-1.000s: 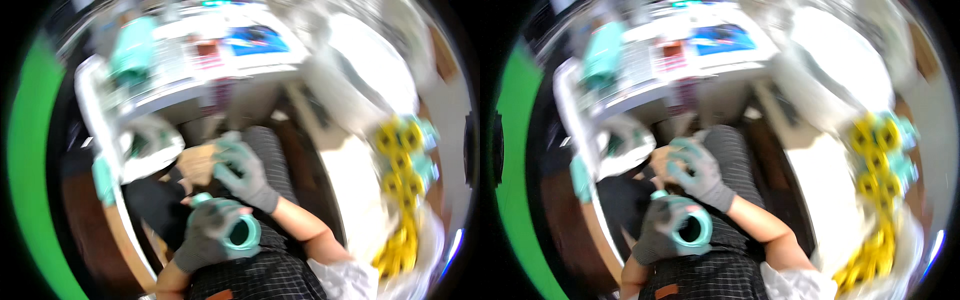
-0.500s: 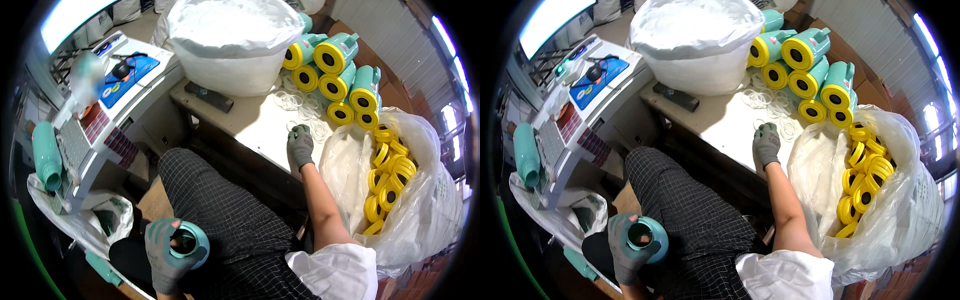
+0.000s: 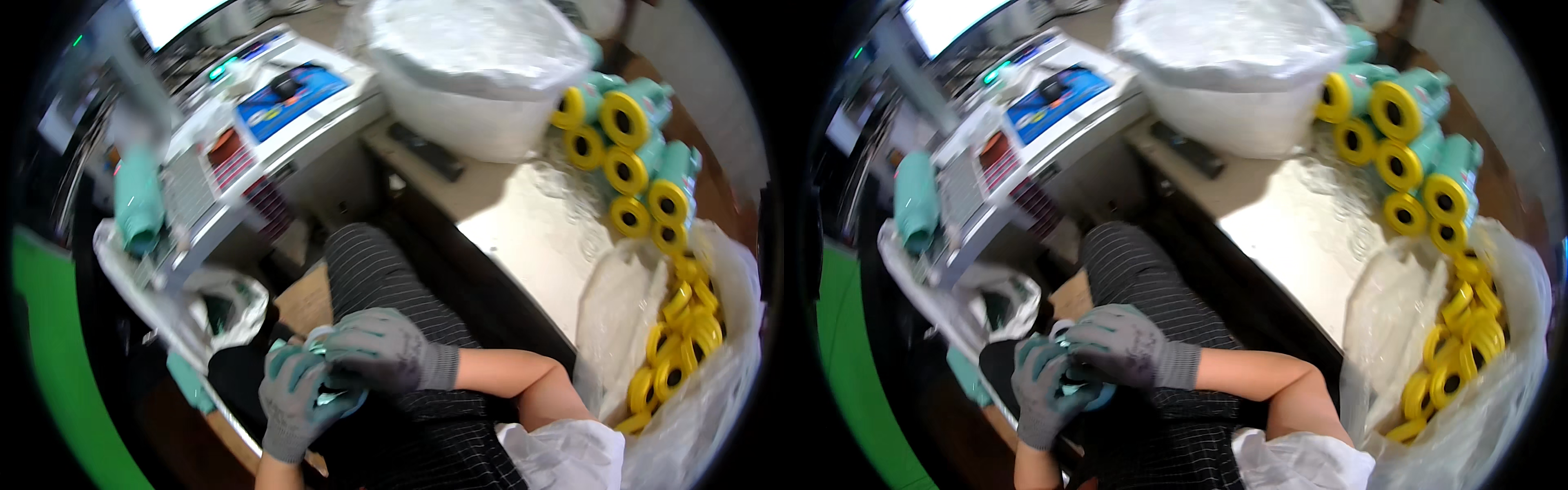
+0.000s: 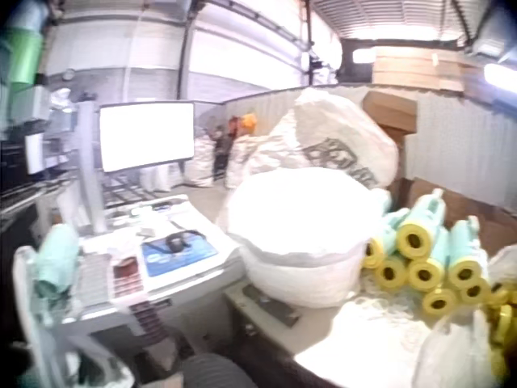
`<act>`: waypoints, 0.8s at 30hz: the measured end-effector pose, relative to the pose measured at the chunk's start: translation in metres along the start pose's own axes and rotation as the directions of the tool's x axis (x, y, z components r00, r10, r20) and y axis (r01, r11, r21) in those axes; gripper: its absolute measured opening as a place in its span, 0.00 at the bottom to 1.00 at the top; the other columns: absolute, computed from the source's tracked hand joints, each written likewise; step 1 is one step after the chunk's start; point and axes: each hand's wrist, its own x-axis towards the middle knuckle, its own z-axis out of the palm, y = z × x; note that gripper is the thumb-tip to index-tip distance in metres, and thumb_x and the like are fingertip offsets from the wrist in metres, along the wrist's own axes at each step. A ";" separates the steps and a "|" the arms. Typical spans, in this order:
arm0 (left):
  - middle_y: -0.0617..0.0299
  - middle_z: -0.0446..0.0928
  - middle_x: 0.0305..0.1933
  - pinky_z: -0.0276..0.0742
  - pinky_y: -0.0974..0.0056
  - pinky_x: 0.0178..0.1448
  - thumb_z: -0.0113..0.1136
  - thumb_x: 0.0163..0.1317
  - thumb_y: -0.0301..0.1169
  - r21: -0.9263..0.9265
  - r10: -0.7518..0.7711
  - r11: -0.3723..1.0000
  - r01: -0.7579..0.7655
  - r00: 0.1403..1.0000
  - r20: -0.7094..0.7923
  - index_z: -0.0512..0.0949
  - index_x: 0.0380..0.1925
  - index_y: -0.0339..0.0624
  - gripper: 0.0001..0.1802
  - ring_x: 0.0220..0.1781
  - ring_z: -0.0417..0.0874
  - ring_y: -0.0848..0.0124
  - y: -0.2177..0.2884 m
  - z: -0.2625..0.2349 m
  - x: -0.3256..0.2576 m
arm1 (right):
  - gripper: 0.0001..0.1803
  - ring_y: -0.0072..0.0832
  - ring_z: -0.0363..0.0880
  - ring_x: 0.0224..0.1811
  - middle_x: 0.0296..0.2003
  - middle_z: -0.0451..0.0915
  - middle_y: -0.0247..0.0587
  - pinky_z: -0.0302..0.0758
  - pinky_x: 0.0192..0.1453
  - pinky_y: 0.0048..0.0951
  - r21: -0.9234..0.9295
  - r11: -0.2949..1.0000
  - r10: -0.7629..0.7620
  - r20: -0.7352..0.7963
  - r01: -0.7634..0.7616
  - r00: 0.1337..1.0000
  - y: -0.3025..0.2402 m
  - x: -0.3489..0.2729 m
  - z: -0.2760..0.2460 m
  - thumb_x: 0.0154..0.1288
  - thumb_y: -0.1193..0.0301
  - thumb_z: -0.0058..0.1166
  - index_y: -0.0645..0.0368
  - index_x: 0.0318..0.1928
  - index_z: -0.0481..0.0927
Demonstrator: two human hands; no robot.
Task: The person sits on the floor and assembles teal-colored kettles by hand. They pick up a kettle body, insert a small internal component, and then screw a yellow lid onto the top. The completed units are placed on a nearby table.
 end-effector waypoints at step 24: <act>0.60 0.76 0.44 0.78 0.47 0.56 0.73 0.47 0.34 0.378 -0.166 0.925 0.028 0.927 0.337 0.83 0.36 0.47 0.14 0.50 0.79 0.56 -0.001 -0.054 0.029 | 0.19 0.36 0.79 0.37 0.43 0.80 0.41 0.77 0.38 0.38 -0.132 0.986 -0.061 0.259 0.098 0.964 -0.036 0.010 0.024 0.53 0.58 0.75 0.58 0.36 0.85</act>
